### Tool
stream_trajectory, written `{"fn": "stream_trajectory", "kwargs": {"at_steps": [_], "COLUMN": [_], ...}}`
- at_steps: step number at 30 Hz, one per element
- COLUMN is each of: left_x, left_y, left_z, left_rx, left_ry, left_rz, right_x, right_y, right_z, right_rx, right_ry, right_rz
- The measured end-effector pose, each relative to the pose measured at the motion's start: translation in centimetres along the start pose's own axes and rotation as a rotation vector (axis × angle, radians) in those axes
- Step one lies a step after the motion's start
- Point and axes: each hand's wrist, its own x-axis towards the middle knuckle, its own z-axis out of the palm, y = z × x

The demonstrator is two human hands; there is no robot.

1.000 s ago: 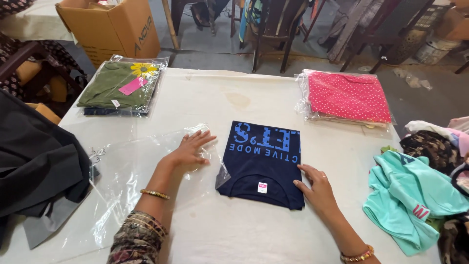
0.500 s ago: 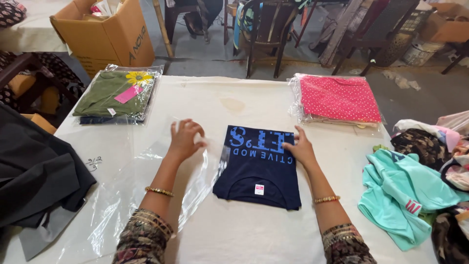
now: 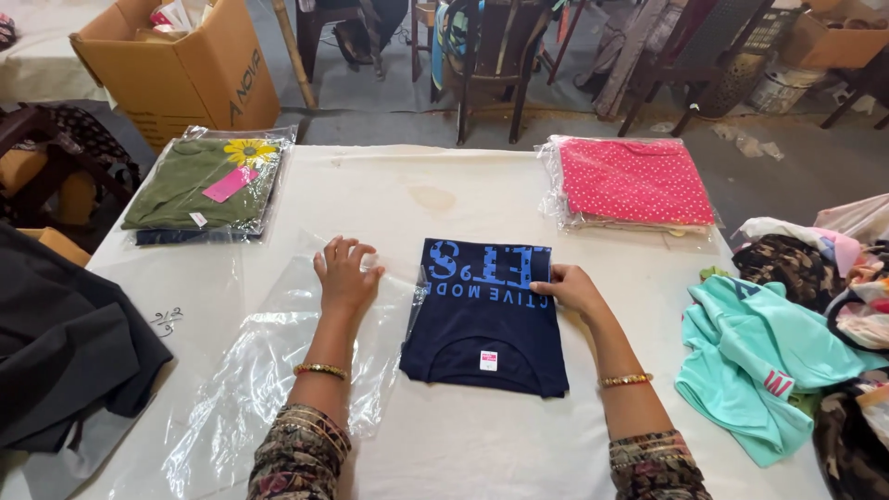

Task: The person folds a navy blue t-shirt on a white table, then places it into a clear plastic bag and seals it. The person then moves the packaged shirt to a stack of other packaged shirts.

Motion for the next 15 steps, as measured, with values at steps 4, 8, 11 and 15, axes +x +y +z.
{"fn": "stream_trajectory", "kwargs": {"at_steps": [4, 8, 11, 15], "left_x": [-0.3, -0.4, -0.1, 0.0], "left_y": [0.4, 0.6, 0.0, -0.7], "left_z": [-0.2, -0.4, 0.4, 1.1], "left_rx": [0.030, 0.058, 0.057, 0.079], "left_ry": [0.001, 0.005, 0.005, 0.036], "left_rz": [-0.014, -0.008, -0.007, 0.019], "right_x": [-4.9, -7.8, -8.2, -8.4], "right_y": [-2.9, -4.1, -3.4, -3.3], "right_z": [0.2, 1.0, 0.9, -0.3], "right_rx": [0.103, 0.285, 0.322, 0.210], "right_ry": [0.051, -0.001, -0.084, -0.038], "right_rz": [-0.079, -0.040, -0.215, -0.265]}}
